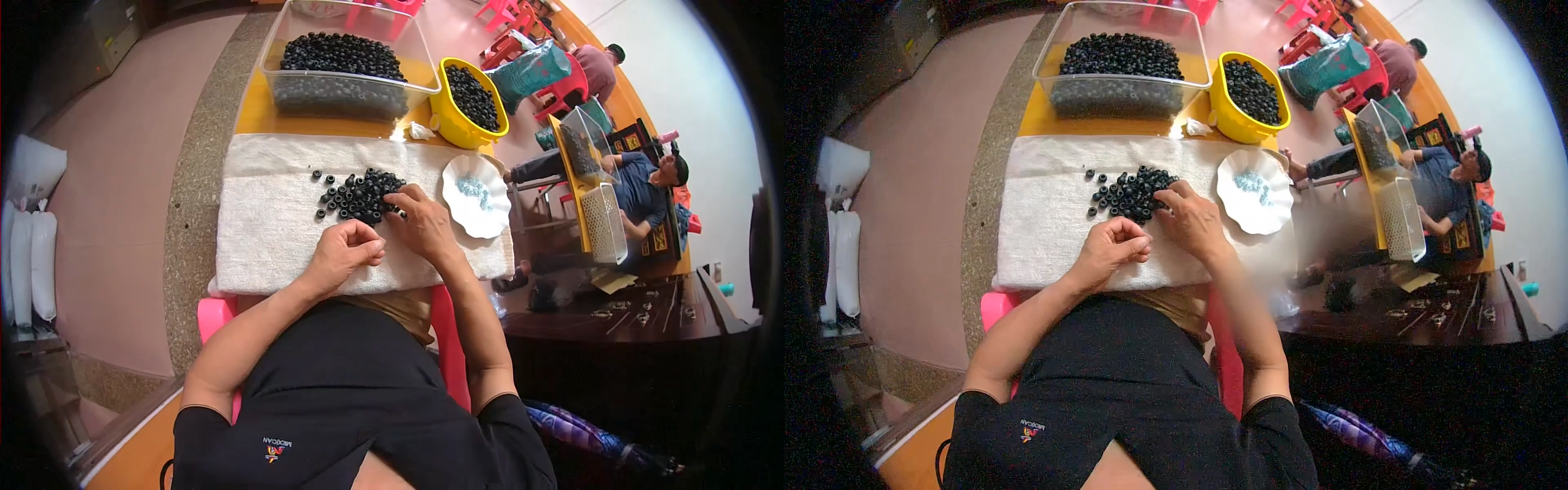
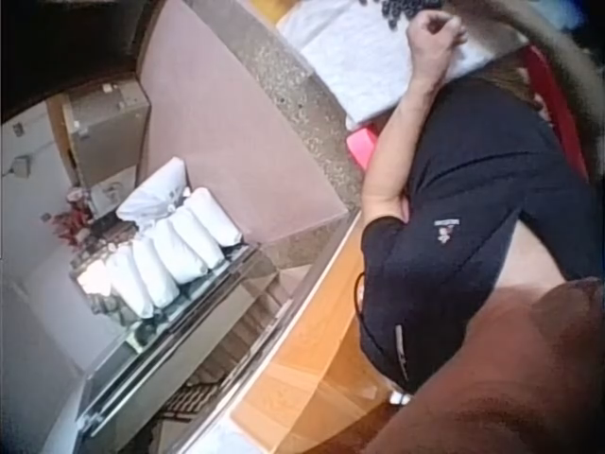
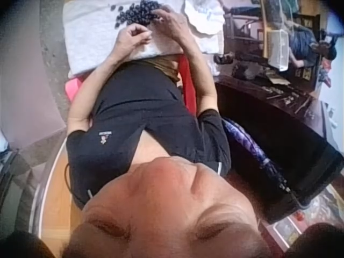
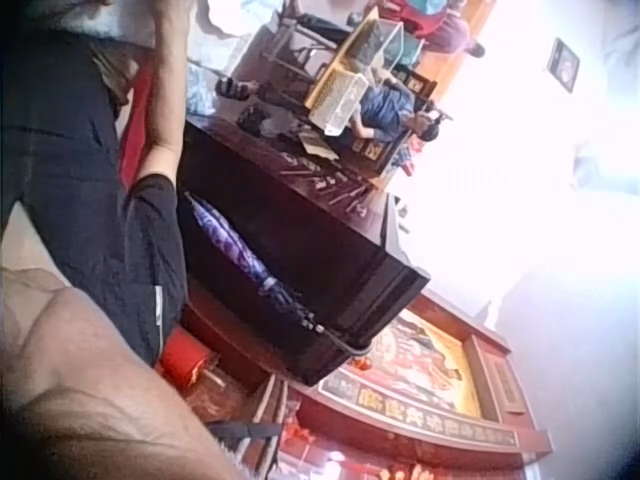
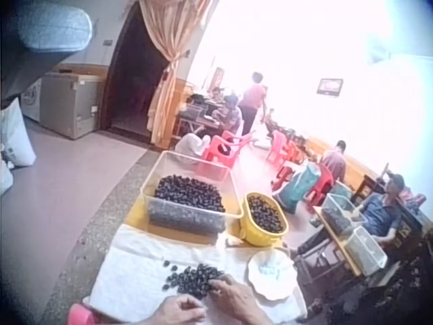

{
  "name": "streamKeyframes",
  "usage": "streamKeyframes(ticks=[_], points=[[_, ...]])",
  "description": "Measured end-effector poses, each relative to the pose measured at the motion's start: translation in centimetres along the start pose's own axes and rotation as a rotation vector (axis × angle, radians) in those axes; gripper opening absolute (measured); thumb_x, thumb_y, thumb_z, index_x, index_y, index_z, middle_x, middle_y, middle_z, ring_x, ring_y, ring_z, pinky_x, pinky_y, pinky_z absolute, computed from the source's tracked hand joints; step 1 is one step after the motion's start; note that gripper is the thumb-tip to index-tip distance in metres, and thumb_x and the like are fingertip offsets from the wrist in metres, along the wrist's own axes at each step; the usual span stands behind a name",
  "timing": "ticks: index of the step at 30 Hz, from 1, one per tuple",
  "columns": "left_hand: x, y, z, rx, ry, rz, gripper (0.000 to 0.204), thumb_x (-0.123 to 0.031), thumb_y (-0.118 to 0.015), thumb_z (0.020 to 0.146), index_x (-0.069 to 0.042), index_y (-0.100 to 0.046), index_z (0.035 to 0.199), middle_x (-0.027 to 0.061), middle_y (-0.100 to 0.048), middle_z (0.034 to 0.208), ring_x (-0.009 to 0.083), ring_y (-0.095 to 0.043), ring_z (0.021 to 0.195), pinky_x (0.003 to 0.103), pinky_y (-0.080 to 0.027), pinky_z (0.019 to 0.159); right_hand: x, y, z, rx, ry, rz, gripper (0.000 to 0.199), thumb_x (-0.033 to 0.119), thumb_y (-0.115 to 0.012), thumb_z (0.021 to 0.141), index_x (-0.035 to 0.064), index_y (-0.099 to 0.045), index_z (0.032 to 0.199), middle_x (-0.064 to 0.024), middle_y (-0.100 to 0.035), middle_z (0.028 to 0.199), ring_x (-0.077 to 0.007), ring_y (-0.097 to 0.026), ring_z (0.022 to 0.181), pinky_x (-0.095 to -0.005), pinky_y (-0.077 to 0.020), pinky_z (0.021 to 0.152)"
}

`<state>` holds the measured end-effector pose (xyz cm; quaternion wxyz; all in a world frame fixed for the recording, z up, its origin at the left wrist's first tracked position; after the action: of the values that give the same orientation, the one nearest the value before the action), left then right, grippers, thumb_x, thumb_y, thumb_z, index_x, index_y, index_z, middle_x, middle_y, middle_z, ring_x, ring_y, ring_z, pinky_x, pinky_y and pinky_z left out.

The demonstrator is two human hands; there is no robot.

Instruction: Manually inspecting and sorting small black rubber gaskets or seals on a towel and placing them into sorting containers.

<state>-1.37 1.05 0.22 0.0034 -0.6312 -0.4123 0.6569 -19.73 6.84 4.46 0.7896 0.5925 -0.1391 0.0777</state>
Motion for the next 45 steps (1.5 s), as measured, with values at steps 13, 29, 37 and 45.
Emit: streamKeyframes(ticks=[13,29,37,45], points=[[-0.2,0.0,0.0,0.005,-0.002,0.001,0.012,-0.009,-0.067,0.092,-0.001,-0.059,0.097,0.0061,-0.066,0.088,0.0109,-0.065,0.077,0.025,-0.057,0.072,-0.9,-1.0,-0.7,0.026,0.081,-0.056,0.019,0.01,-0.065,0.083,0.009,-0.062,0.102,-0.0096,-0.062,0.104,-0.0319,-0.066,0.086,-0.0412,-0.0538,0.072],[0.3,0.2,0.1,-0.023,0.006,-0.083,0.014,-0.013,-0.06,0.097,-0.002,-0.058,0.105,0.006,-0.065,0.095,0.0129,-0.066,0.084,0.028,-0.058,0.075,3.0,-0.3,-3.0,-0.236,0.143,0.484,0.025,-0.004,-0.069,0.081,0.0031,-0.065,0.104,-0.014,-0.064,0.096,-0.0244,-0.065,0.074,-0.0311,-0.0526,0.063],[0.1,0.4,0.1,-0.045,0.023,-0.157,0.018,-0.018,-0.058,0.099,-0.002,-0.061,0.106,0.0041,-0.065,0.095,0.0121,-0.066,0.084,0.029,-0.057,0.076,3.7,-1.7,-3.8,-0.277,0.156,0.558,0.024,-0.004,-0.072,0.079,0.0018,-0.063,0.1,-0.0133,-0.064,0.094,-0.019,-0.064,0.073,-0.0269,-0.0523,0.061],[-0.5,0.4,-0.1,-0.009,0.049,-0.149,0.018,-0.014,-0.063,0.095,-0.002,-0.062,0.108,0.0055,-0.068,0.098,0.0133,-0.066,0.084,0.029,-0.057,0.075,3.9,-1.4,-4.2,-0.266,0.059,0.539,0.02,-0.004,-0.072,0.081,0.0021,-0.063,0.098,-0.0114,-0.061,0.092,-0.0165,-0.06,0.069,-0.0274,-0.0487,0.057]])
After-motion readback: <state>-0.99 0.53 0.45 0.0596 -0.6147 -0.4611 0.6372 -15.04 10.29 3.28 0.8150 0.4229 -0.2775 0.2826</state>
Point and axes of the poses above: each hand's wrist, its own z-axis towards the middle knuckle, its own y-axis out of the back of the hand, x = y × z, the point moved 1 cm from there along z, towards the middle knuckle
